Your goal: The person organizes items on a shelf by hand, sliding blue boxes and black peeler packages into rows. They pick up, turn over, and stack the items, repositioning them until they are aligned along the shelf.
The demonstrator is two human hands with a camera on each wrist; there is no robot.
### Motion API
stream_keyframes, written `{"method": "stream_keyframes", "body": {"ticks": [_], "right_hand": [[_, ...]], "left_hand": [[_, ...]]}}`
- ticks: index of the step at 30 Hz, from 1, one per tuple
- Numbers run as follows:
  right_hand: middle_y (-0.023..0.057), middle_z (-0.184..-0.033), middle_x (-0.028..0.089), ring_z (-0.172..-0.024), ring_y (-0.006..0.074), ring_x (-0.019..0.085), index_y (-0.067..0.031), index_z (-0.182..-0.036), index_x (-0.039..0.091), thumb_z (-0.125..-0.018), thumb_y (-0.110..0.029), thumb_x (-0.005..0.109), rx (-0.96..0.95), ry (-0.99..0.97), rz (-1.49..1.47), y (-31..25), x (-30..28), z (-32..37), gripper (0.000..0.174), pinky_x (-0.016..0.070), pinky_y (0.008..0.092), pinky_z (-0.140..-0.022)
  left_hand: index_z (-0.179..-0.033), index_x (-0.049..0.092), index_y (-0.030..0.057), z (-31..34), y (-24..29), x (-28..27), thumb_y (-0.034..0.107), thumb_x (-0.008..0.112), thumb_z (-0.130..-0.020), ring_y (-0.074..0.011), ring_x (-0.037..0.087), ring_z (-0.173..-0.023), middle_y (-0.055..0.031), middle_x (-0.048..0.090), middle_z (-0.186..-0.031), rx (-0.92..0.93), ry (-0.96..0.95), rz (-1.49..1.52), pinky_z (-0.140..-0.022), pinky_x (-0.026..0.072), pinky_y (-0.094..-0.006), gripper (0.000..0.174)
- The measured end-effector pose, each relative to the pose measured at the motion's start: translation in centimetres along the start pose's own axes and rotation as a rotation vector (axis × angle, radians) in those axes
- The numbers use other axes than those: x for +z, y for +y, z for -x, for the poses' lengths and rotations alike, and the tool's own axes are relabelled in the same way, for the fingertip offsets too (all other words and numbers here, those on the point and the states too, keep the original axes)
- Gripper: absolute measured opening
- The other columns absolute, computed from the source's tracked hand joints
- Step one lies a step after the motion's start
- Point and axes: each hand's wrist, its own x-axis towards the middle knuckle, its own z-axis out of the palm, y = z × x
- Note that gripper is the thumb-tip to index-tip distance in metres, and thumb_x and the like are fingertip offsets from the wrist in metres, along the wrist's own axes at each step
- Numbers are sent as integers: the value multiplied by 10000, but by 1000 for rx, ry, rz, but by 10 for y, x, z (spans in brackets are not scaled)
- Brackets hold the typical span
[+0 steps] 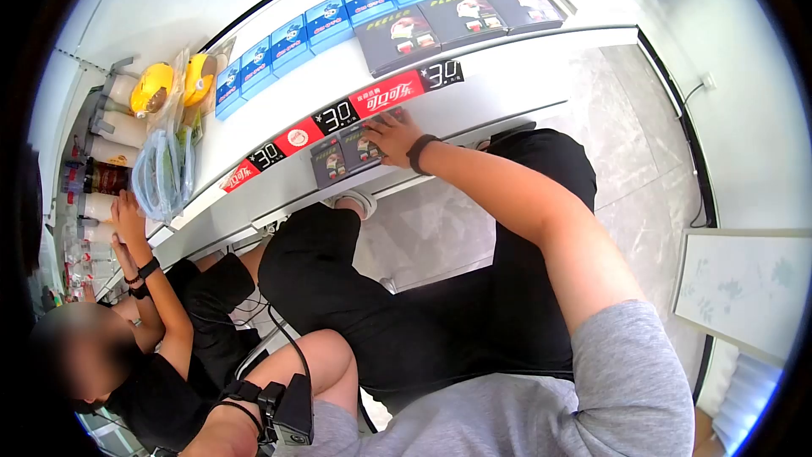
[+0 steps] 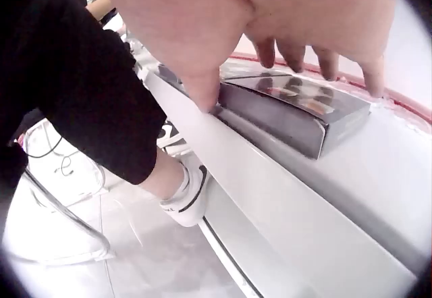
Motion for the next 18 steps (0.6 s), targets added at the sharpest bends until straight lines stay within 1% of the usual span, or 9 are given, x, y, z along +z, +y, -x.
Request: {"method": "stream_keyframes", "body": {"ticks": [2, 4, 5, 8, 11, 13, 14, 16, 18], "right_hand": [[36, -1464, 418, -1359, 295, 365, -219, -1388, 428, -783, -313, 746, 17, -4, -51, 0, 3, -2, 690, 307, 592, -1013], [35, -1456, 427, -1356, 288, 370, -211, -1377, 434, -776, -311, 752, 28, -43, -96, 1, -2, -3, 687, 318, 588, -999], [34, -1448, 435, -1353, 280, 374, -203, -1365, 440, -768, -309, 759, 37, -81, -140, 0, -5, -3, 685, 329, 584, -985], [31, -1441, 445, -1348, 272, 380, -175, -1346, 448, -760, -311, 767, 68, -63, -128, -3, -4, -3, 681, 343, 587, -963], [30, -1445, 437, -1351, 272, 374, -148, -1358, 433, -756, -325, 770, 108, -124, -129, -6, -11, -3, 712, 362, 600, -938], [35, -1459, 420, -1357, 281, 364, -139, -1374, 416, -757, -332, 769, 116, -111, -129, -6, -11, -1, 737, 364, 614, -934], [39, -1473, 404, -1363, 290, 353, -131, -1391, 399, -757, -339, 769, 121, -98, -129, -6, -11, -1, 763, 367, 627, -930], [44, -1489, 383, -1375, 306, 335, -127, -1409, 380, -757, -341, 768, 121, -103, -122, -4, -6, -2, 788, 363, 641, -934], [50, -1504, 363, -1386, 322, 317, -123, -1427, 361, -757, -343, 767, 119, -109, -116, -5, -5, -3, 814, 360, 655, -939]], "left_hand": [[-851, 619, 50, 1, 1, 0, 71, 491, -932, -162, 644, -628, -79, 648, -760, -5, 4, 22, -526, 557, -295, 153], [-934, 636, 29, 1, 3, -4, 80, 474, -945, -202, 669, -692, -120, 666, -823, -10, -66, 55, -597, 596, -348, 170], [-934, 636, 29, 1, 2, -4, 80, 474, -945, -202, 669, -692, -120, 666, -823, -10, -66, 57, -597, 596, -348, 170], [-906, 639, 34, 0, 0, -2, 86, 476, -945, -202, 670, -695, -125, 668, -824, -21, -26, 115, -596, 596, -348, 175], [-885, 640, 40, -1, -2, -3, 89, 480, -939, -178, 665, -666, -100, 665, -790, -5, -23, 93, -565, 578, -319, 176], [-811, 614, 71, 0, -4, -4, 87, 482, -930, -129, 629, -592, -53, 631, -696, 70, 8, -146, -477, 503, -264, 179], [-811, 614, 71, 1, -3, -4, 87, 482, -930, -129, 629, -592, -53, 631, -696, 69, 7, -145, -477, 503, -264, 179], [-736, 563, 102, 3, 1, -6, 75, 490, -917, -93, 576, -519, -16, 577, -618, 34, -37, -188, -418, 402, -227, 197], [-710, 544, 113, -1, -3, -6, 73, 492, -914, -89, 562, -506, -11, 565, -609, 25, -22, -152, -412, 385, -222, 214]]}}
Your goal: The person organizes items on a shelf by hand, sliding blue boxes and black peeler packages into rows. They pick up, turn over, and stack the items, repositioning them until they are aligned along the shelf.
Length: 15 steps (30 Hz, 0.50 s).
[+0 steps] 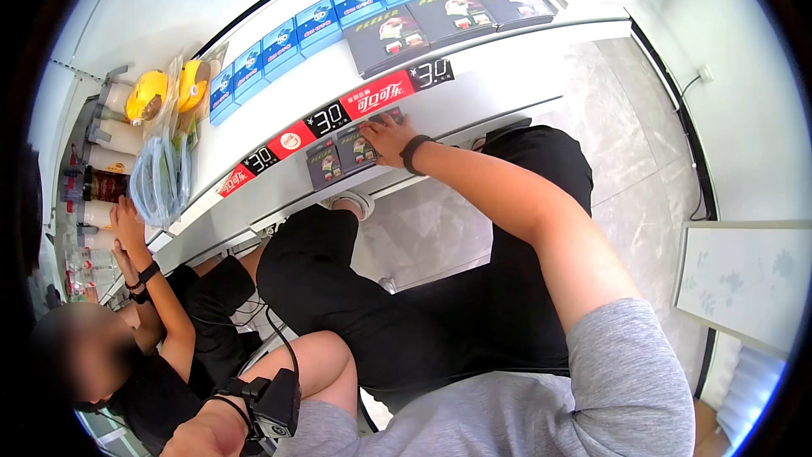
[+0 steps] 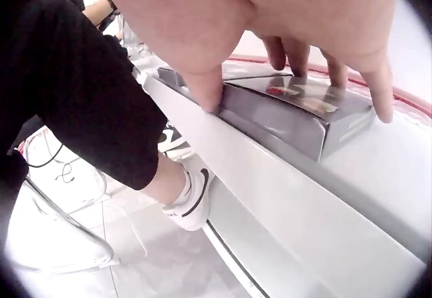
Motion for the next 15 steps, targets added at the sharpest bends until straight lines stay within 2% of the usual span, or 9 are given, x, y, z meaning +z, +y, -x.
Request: {"method": "stream_keyframes", "body": {"ticks": [2, 6, 9, 11, 12, 13, 15], "right_hand": [[59, -1527, 333, -1408, 372, 271, -123, -1450, 338, -766, -356, 754, 13, -27, 3, -2, -2, 1, 834, 347, 668, -951], [91, -1537, 311, -1426, 408, 228, -114, -1466, 320, -790, -349, 723, 53, -55, -1, -14, -21, 9, 821, 324, 693, -973], [131, -1549, 282, -1429, 433, 212, -102, -1466, 338, -806, -325, 694, 112, -91, 160, -34, -37, 14, 782, 285, 721, -1001], [158, -1553, 268, -1425, 437, 222, -79, -1444, 385, -795, -311, 696, -52, -124, 223, -47, -42, 20, 756, 246, 732, -1028], [149, -1539, 310, -1421, 428, 241, -73, -1398, 457, -795, -313, 700, -98, -56, 206, -55, -40, 27, 693, 246, 686, -1066], [149, -1539, 310, -1421, 428, 241, -73, -1398, 457, -795, -313, 700, -98, -55, 208, -62, -39, 35, 693, 246, 686, -1066], [131, -1458, 428, -1395, 381, 309, -74, -1324, 522, -808, -298, 692, -324, 119, 182, -76, -46, 53, 587, 286, 605, -1085]], "left_hand": [[-684, 524, 125, -2, -1, 0, 70, 494, -911, -84, 549, -493, -7, 552, -599, -8, 16, 35, -406, 369, -217, 235], [-675, 530, 135, -2, -4, -2, 27, 532, -879, -83, 546, -482, 5, 554, -600, -24, 30, 102, -408, 373, -214, 230], [-675, 530, 135, -2, -3, -3, 23, 537, -875, -83, 546, -480, 7, 553, -597, -9, 35, 121, -408, 374, -215, 230], [-674, 531, 135, -2, -2, -3, 20, 541, -873, -84, 545, -478, 8, 553, -594, -2, 38, 128, -408, 375, -216, 230], [-674, 531, 135, -2, -1, -3, 18, 542, -872, -84, 545, -478, 9, 553, -593, 5, 43, 134, -408, 375, -216, 230], [-674, 531, 135, -2, -1, -3, 16, 544, -871, -84, 545, -477, 10, 553, -592, 10, 49, 138, -408, 375, -216, 230], [-673, 532, 135, -2, -2, -2, 13, 548, -868, -85, 545, -476, 11, 553, -590, 26, 61, 141, -408, 375, -217, 231]]}}
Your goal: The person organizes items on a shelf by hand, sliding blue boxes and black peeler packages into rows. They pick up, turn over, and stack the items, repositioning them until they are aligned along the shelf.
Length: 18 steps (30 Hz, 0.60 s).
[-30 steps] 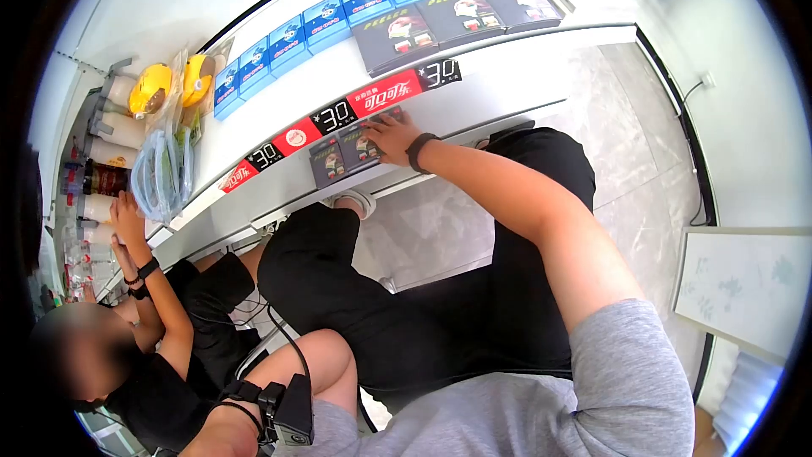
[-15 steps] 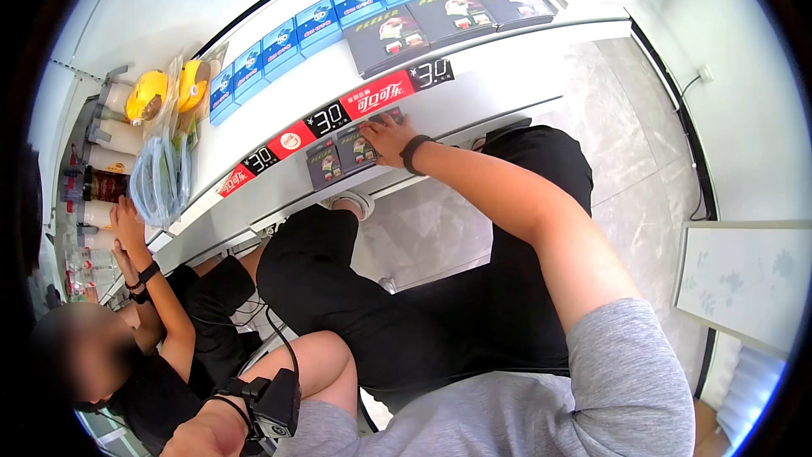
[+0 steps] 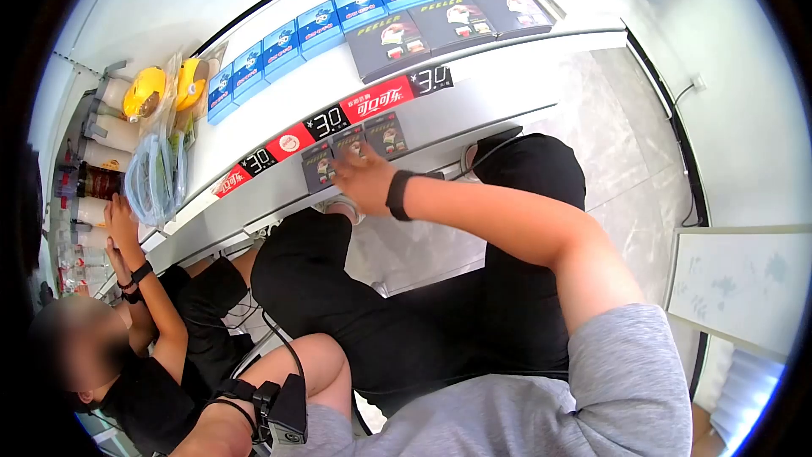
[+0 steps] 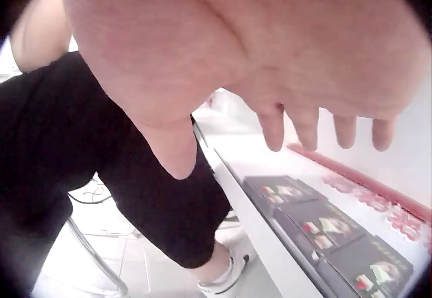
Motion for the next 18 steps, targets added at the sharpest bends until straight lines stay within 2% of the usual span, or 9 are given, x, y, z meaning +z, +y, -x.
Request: {"method": "stream_keyframes", "body": {"ticks": [4, 7, 8, 10, 11, 12, 15, 17, 18], "right_hand": [[92, -1216, 599, -1244, 299, 487, -87, -1151, 614, -808, -217, 671, -238, 165, -127, -21, -33, 15, 371, 397, 483, -1016], [24, -767, 574, -842, 227, 592, -102, -809, 595, -726, -105, 633, -509, 338, -424, -22, -73, 19, 92, 479, 359, -763], [24, -767, 574, -842, 227, 592, -102, -809, 595, -726, -105, 633, -509, 339, -429, -17, -88, 19, 92, 479, 359, -763], [11, -742, 541, -808, 208, 577, -107, -767, 552, -702, -117, 630, -532, 645, -182, 2, -113, 17, 102, 469, 351, -701], [6, -731, 529, -790, 200, 568, -107, -750, 538, -693, -122, 626, -511, 784, -142, 12, -120, 14, 106, 459, 348, -675], [0, -720, 518, -773, 193, 558, -108, -734, 524, -685, -127, 623, -487, 922, -101, 22, -126, 12, 112, 449, 345, -650], [12, -831, 585, -851, 214, 581, -106, -827, 570, -699, -133, 633, -315, 976, -7, 47, -140, 25, 145, 471, 363, -738], [50, -1049, 624, -1031, 243, 579, -97, -1020, 606, -756, -177, 650, 26, 1037, 150, 61, -146, 30, 280, 450, 397, -922], [50, -1049, 624, -1031, 243, 579, -97, -1020, 606, -756, -177, 650, 22, 1035, 145, 63, -145, 35, 280, 450, 397, -922]], "left_hand": [[-672, 533, 136, -4, -14, -6, 7, 555, -864, -85, 545, -473, 14, 553, -586, 87, 68, 30, -408, 376, -218, 232], [-675, 553, 122, -3, -19, -18, -12, 578, -851, -101, 545, -457, 16, 565, -572, 53, 144, -14, -408, 390, -230, 223], [-706, 610, 107, -2, -2, -27, 5, 552, -872, -120, 540, -439, -17, 618, -623, -264, 111, -117, -407, 417, -246, 204], [-638, 610, 62, 16, -10, -66, 12, 598, -777, -120, 583, -467, -1, 678, -639, -154, -75, -359, -429, 378, -235, 149], [-683, 643, 69, -5, -28, -69, 40, 605, -803, -122, 626, -531, -34, 718, -715, -252, -176, -469, -462, 394, -231, 129], [-704, 673, 98, 6, -51, -67, 91, 615, -829, -113, 638, -561, -32, 732, -779, -172, -93, -624, -457, 387, -227, 138], [-871, 731, 39, 17, -79, -65, 89, 725, -760, -145, 656, -583, -44, 734, -765, -563, -86, -1022, -499, 443, -245, 122], [-846, 727, 39, 41, -111, -61, 58, 696, -791, -159, 675, -605, -56, 721, -728, -824, -25, -1042, -541, 472, -255, 66], [-860, 728, 62, 57, -125, -65, 67, 682, -804, -191, 678, -632, -59, 717, -744, -839, -114, -1100, -565, 490, -277, 72]]}}
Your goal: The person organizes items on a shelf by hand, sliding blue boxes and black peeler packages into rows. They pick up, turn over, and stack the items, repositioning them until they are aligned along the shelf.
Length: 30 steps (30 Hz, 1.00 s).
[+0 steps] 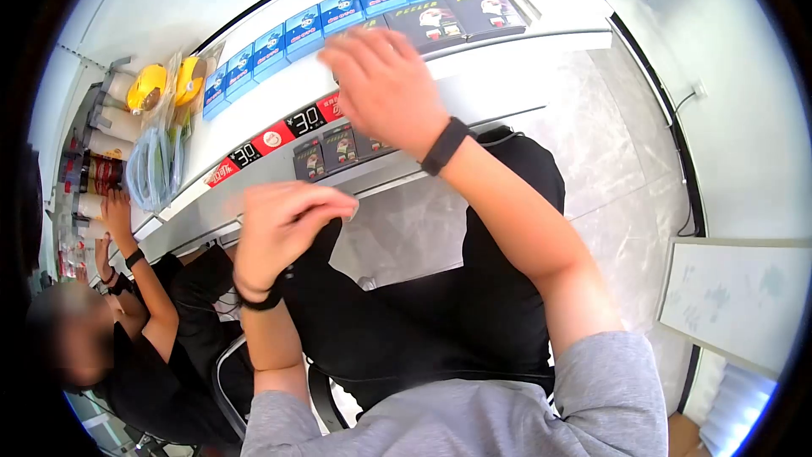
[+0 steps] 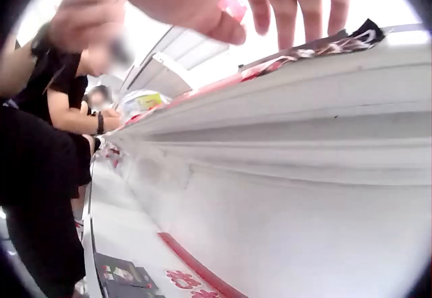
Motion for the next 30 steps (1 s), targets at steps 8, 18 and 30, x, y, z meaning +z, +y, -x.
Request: {"method": "stream_keyframes", "body": {"ticks": [8, 18, 30], "right_hand": [[42, -1161, 634, -1125, 229, 555, -99, -1148, 626, -772, -305, 740, 19, -263, 124, 9, -23, 8, 445, 376, 427, -1049], [104, -818, 678, -755, 283, 659, -121, -1013, 671, -820, -313, 711, 287, -646, -597, -52, -16, 33, 276, 511, 379, -667], [152, -978, 674, -936, 336, 653, -60, -1048, 625, -826, -200, 689, 440, -1121, 67, 59, 85, 120, 270, 528, 434, -786]], "left_hand": [[-855, 705, 137, 13, -154, 59, 181, 601, -857, -345, 653, -821, -104, 699, -825, -317, -209, -262, -712, 513, -452, 113], [-765, 706, 119, 6, -214, 58, 251, 784, -712, -277, 672, -768, -73, 693, -766, -611, -199, -498, -694, 527, -396, 163], [-800, 696, 109, 6, -218, 63, 349, 636, -874, -275, 663, -720, -89, 676, -742, -476, 141, -585, -637, 510, -408, 258]]}}
